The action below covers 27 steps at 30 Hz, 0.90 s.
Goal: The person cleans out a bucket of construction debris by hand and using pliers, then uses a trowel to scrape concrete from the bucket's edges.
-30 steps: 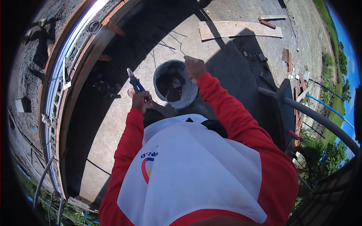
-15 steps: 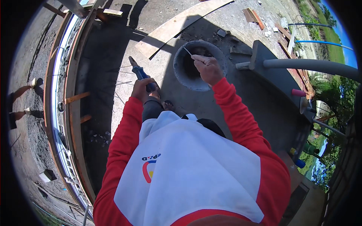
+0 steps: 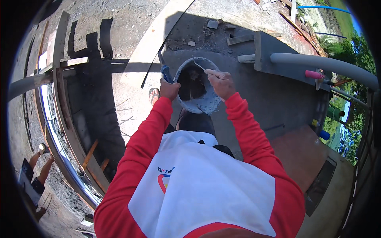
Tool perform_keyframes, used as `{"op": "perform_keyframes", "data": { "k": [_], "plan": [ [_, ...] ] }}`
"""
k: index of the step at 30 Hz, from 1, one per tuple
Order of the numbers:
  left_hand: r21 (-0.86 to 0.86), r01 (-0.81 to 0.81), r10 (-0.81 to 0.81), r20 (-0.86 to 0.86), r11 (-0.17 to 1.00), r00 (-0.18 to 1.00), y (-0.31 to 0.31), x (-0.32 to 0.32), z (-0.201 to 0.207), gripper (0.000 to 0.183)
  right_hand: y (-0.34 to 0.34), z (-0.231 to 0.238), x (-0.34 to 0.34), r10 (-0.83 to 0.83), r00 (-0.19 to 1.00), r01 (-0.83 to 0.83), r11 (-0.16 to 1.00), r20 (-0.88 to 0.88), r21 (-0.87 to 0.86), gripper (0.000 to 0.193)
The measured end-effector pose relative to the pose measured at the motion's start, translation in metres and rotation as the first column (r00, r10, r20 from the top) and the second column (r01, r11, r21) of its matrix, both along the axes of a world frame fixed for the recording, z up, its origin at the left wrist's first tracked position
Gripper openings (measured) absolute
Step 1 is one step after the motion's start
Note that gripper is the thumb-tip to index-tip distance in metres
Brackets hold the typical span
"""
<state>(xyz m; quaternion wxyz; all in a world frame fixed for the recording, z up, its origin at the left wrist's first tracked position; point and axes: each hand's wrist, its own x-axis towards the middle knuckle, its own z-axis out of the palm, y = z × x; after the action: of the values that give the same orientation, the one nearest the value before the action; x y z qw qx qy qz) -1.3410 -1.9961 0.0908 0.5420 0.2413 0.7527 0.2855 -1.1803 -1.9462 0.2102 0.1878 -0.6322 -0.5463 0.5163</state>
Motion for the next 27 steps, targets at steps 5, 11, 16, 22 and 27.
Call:
{"op": "perform_keyframes", "data": {
  "k": [5, 11, 16, 22, 27],
  "plan": [
    [-0.100, 0.225, -0.242, -0.232, 0.969, 0.942, 0.074, -0.009, -0.076, 0.049, 0.038, -0.119, -0.012, -0.067, 0.995, 0.063, 0.996, -0.068, -0.061, 0.027],
    [-0.195, 0.383, -0.428, -0.314, 0.903, 0.848, 0.123, 0.007, -0.196, 0.049, 0.064, -0.292, 0.016, -0.101, 0.993, 0.089, 0.982, -0.061, -0.164, 0.026],
    [-0.241, 0.448, -0.507, -0.342, 0.861, 0.791, 0.131, 0.032, -0.273, 0.047, 0.060, -0.394, 0.045, -0.253, 0.964, 0.263, 0.869, 0.082, -0.419, 0.025],
    [-0.251, 0.593, -0.640, -0.405, 0.765, 0.653, 0.149, 0.033, -0.344, 0.041, 0.083, -0.451, 0.076, -0.134, 0.980, 0.192, 0.823, 0.145, -0.534, 0.025],
    [-0.238, 0.501, -0.528, -0.619, 0.832, 0.582, 0.144, 0.018, -0.346, 0.044, 0.116, -0.511, 0.104, -0.684, 0.705, 0.578, 0.402, 0.187, -0.710, 0.023]
  ]
}}
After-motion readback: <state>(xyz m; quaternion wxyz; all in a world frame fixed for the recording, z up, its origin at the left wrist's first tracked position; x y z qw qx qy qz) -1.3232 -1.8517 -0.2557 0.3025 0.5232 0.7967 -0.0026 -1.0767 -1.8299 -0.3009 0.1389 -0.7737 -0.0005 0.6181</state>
